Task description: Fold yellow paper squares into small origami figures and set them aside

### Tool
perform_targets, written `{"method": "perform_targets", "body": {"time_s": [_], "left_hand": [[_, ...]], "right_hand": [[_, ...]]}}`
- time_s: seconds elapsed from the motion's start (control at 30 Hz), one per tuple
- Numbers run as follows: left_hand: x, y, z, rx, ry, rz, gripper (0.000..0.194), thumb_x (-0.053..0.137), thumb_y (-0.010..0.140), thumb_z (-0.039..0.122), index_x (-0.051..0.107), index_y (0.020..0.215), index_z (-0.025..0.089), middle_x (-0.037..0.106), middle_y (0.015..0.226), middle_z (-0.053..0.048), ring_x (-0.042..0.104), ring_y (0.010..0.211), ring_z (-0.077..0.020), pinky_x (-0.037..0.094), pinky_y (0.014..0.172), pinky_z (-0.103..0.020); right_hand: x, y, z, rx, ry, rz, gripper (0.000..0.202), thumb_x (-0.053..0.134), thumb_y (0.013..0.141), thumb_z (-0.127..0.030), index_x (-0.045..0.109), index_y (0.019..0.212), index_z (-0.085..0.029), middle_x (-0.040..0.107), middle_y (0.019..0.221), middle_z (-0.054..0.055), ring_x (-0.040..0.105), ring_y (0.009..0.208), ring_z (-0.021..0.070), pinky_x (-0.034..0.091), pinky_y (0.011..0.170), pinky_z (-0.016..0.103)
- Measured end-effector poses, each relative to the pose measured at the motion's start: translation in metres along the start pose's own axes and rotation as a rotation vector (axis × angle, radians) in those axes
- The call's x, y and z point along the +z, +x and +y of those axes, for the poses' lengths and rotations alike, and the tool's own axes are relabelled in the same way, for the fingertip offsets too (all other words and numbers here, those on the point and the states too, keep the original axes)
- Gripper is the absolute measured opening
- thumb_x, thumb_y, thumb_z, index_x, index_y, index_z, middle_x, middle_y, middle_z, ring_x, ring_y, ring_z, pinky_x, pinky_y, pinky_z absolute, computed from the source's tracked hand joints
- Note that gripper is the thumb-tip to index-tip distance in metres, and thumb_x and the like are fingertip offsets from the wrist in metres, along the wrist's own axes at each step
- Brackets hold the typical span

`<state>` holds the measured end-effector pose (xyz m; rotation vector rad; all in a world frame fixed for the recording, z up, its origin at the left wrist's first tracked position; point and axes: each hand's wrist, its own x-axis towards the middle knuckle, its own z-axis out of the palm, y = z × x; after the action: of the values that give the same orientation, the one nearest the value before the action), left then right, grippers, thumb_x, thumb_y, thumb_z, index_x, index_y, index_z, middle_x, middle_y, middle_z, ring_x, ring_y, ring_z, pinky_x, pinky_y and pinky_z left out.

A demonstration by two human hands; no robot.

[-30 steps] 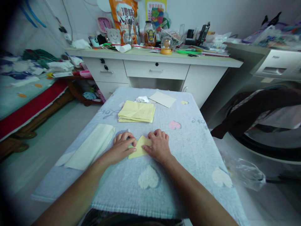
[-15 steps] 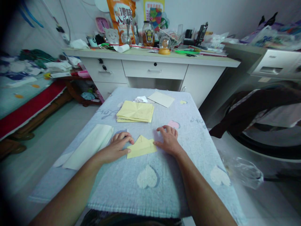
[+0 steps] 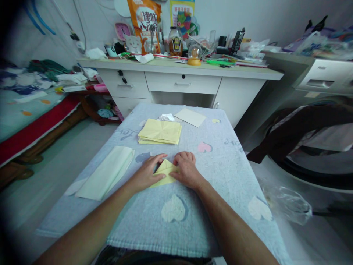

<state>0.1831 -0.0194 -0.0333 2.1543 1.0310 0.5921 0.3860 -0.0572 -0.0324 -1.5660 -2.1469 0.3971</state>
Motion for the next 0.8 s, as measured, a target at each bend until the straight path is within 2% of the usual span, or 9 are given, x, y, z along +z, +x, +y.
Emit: {"method": "perform_targets", "body": {"time_s": [0.1, 0.17, 0.23, 0.37, 0.43, 0.53, 0.63, 0.7, 0.8], "left_hand": [[0.004, 0.003, 0.002, -0.066, -0.289, -0.051, 0.043, 0.059, 0.076, 0.017, 0.053, 0.119, 0.019, 0.063, 0.085, -0.002, 0.059, 0.080, -0.0178, 0.044, 0.074, -0.030], [0.005, 0.004, 0.003, -0.112, -0.553, -0.039, 0.027, 0.061, 0.079, 0.022, 0.057, 0.105, 0.018, 0.065, 0.084, -0.001, 0.060, 0.075, -0.0157, 0.045, 0.067, -0.026], [0.004, 0.004, 0.003, -0.162, -0.819, 0.018, 0.024, 0.065, 0.078, 0.027, 0.056, 0.098, 0.017, 0.066, 0.085, -0.002, 0.062, 0.073, -0.0146, 0.046, 0.065, -0.024], [0.003, 0.005, 0.003, -0.246, -1.111, 0.193, 0.033, 0.074, 0.071, 0.026, 0.057, 0.099, 0.017, 0.067, 0.086, -0.001, 0.060, 0.068, -0.0117, 0.044, 0.055, -0.020], [0.004, 0.005, 0.004, -0.276, -1.180, 0.209, 0.035, 0.075, 0.069, 0.025, 0.060, 0.099, 0.016, 0.068, 0.091, -0.003, 0.062, 0.075, -0.0138, 0.046, 0.057, -0.021], [0.007, 0.005, 0.007, -0.289, -1.238, 0.136, 0.031, 0.074, 0.070, 0.026, 0.064, 0.097, 0.015, 0.068, 0.093, -0.005, 0.063, 0.082, -0.0169, 0.049, 0.065, -0.026], [0.008, 0.005, 0.008, -0.265, -1.186, 0.113, 0.028, 0.074, 0.070, 0.026, 0.063, 0.093, 0.015, 0.067, 0.087, -0.004, 0.060, 0.077, -0.0156, 0.046, 0.061, -0.025], [0.006, 0.004, 0.009, -0.212, -1.067, 0.156, 0.027, 0.073, 0.071, 0.027, 0.061, 0.093, 0.016, 0.064, 0.084, -0.002, 0.057, 0.071, -0.0124, 0.041, 0.058, -0.023], [0.000, 0.001, 0.009, -0.137, -0.735, 0.289, 0.035, 0.073, 0.072, 0.027, 0.057, 0.102, 0.020, 0.058, 0.076, 0.004, 0.046, 0.056, -0.0061, 0.034, 0.053, -0.019]], "right_hand": [[-0.001, -0.001, 0.000, -0.002, 0.134, 0.086, 0.024, 0.067, 0.077, -0.033, 0.052, 0.090, -0.021, 0.055, 0.103, 0.005, 0.046, 0.102, 0.0226, 0.035, 0.092, 0.038], [-0.002, -0.001, 0.000, 0.032, 0.263, 0.214, 0.028, 0.063, 0.081, -0.037, 0.050, 0.100, -0.021, 0.054, 0.105, 0.006, 0.048, 0.103, 0.0220, 0.036, 0.093, 0.037], [-0.003, -0.001, -0.001, 0.068, 0.374, 0.307, 0.036, 0.059, 0.083, -0.042, 0.047, 0.110, -0.021, 0.054, 0.109, 0.007, 0.049, 0.105, 0.0219, 0.037, 0.094, 0.037], [-0.003, -0.002, -0.006, 0.023, 0.471, 0.242, 0.044, 0.062, 0.081, -0.049, 0.049, 0.112, -0.021, 0.055, 0.111, 0.007, 0.050, 0.107, 0.0220, 0.039, 0.094, 0.036], [0.000, -0.002, -0.010, -0.012, 0.491, 0.184, 0.045, 0.065, 0.077, -0.050, 0.052, 0.109, -0.021, 0.055, 0.107, 0.006, 0.051, 0.103, 0.0215, 0.041, 0.090, 0.034], [0.006, -0.001, -0.013, 0.015, 0.542, 0.146, 0.036, 0.064, 0.079, -0.047, 0.055, 0.100, -0.020, 0.057, 0.094, 0.004, 0.053, 0.089, 0.0184, 0.044, 0.078, 0.029], [0.008, 0.000, -0.013, 0.068, 0.580, 0.148, 0.021, 0.056, 0.086, -0.041, 0.055, 0.084, -0.020, 0.055, 0.078, 0.000, 0.052, 0.074, 0.0151, 0.042, 0.068, 0.026], [0.006, 0.000, -0.012, 0.061, 0.556, 0.194, 0.017, 0.053, 0.086, -0.035, 0.055, 0.079, -0.020, 0.054, 0.074, 0.000, 0.051, 0.072, 0.0149, 0.041, 0.067, 0.026], [0.001, 0.000, -0.008, 0.029, 0.403, 0.300, 0.008, 0.052, 0.084, -0.023, 0.055, 0.077, -0.020, 0.056, 0.077, 0.002, 0.052, 0.078, 0.0168, 0.042, 0.072, 0.028]]}}
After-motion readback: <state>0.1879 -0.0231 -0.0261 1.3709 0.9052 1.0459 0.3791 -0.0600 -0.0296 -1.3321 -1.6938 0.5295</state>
